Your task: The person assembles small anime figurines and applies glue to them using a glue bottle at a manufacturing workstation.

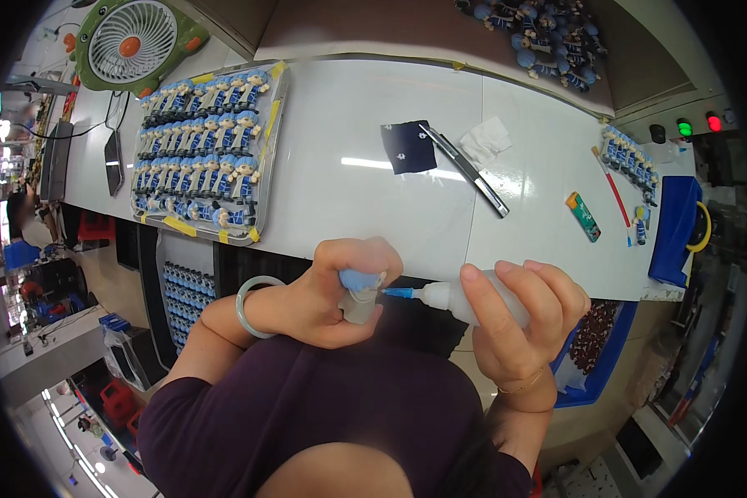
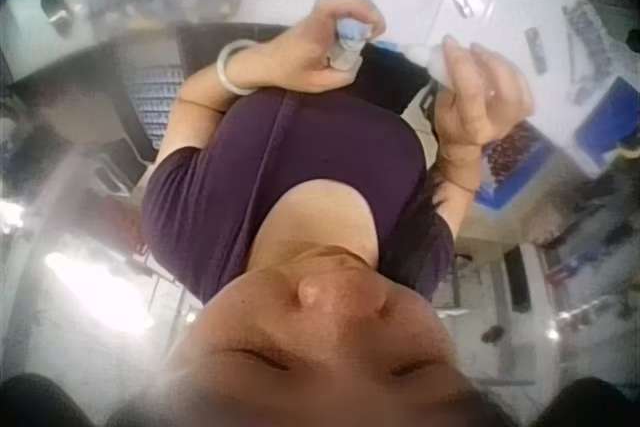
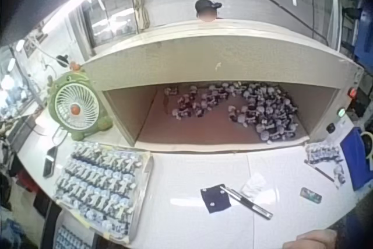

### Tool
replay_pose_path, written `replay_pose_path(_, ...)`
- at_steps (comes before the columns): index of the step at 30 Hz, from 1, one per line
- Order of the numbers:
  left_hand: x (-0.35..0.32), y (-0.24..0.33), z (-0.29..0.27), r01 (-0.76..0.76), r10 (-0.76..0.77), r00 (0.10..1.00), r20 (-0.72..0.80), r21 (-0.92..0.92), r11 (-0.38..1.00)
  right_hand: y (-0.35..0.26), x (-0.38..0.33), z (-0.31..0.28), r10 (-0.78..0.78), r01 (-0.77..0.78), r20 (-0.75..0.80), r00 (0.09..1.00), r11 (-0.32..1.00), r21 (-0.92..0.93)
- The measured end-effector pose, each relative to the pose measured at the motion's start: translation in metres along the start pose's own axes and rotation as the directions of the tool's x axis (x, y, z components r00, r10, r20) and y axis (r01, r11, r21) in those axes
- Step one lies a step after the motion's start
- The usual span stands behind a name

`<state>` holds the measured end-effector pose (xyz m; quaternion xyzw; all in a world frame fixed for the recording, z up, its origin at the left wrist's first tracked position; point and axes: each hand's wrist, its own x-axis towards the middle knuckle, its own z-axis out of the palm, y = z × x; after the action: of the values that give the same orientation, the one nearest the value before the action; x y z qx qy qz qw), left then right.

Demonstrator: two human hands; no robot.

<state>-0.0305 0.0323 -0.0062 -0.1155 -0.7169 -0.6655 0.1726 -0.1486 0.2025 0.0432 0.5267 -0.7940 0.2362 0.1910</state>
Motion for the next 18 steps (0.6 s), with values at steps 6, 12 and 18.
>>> replay_pose_path(6, 0.0, 0.0, 0.001, 0.003, -0.003, 1.0, 0.001, 0.007, 1.0, -0.003, 0.003, -0.008, -0.057, 0.057, 0.002, 0.998, 0.994, -0.096)
replay_pose_path(12, 0.0, -0.002, 0.001, -0.001, 0.001, 1.0, -0.007, 0.012, 1.0, -0.004, 0.004, -0.012, -0.063, 0.066, 0.028, 0.998, 0.99, -0.121)
replay_pose_path(18, 0.0, -0.005, 0.001, 0.005, -0.005, 1.0, -0.007, 0.035, 0.999, -0.002, 0.004, -0.007, -0.065, 0.066, 0.012, 0.998, 0.992, -0.109)
